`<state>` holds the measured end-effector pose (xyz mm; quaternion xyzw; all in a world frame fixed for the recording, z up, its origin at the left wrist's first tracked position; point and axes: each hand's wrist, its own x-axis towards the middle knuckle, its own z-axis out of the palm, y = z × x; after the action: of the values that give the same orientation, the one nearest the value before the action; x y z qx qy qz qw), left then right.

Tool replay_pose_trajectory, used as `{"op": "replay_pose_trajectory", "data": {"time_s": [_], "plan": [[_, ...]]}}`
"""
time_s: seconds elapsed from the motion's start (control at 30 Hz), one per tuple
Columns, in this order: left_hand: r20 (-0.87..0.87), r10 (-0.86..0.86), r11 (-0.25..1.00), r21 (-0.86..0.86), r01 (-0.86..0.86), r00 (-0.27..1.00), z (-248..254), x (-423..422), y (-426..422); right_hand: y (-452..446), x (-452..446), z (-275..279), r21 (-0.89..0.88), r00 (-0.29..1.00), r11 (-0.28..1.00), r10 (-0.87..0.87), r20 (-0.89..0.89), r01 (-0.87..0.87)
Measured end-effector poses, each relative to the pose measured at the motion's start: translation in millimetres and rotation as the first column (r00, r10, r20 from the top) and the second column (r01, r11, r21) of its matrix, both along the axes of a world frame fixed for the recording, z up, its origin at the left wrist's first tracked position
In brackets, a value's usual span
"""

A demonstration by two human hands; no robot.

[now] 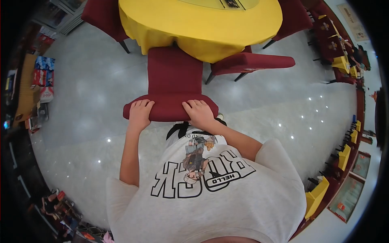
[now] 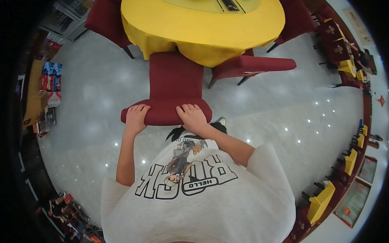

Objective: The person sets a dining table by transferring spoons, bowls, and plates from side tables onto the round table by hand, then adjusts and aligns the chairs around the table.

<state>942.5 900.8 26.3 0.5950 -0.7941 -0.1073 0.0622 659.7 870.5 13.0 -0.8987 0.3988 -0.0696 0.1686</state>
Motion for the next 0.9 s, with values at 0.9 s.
{"op": "replay_pose_trajectory", "data": {"time_s": [0.9], "plan": [[0.233, 0.310, 0.950, -0.044, -0.309, 0.922, -13.5, -276.4, -18.9, -63.5, -261.7, -30.1, 0.245, 0.957, 0.965, -0.152, 0.248, 0.090]]}}
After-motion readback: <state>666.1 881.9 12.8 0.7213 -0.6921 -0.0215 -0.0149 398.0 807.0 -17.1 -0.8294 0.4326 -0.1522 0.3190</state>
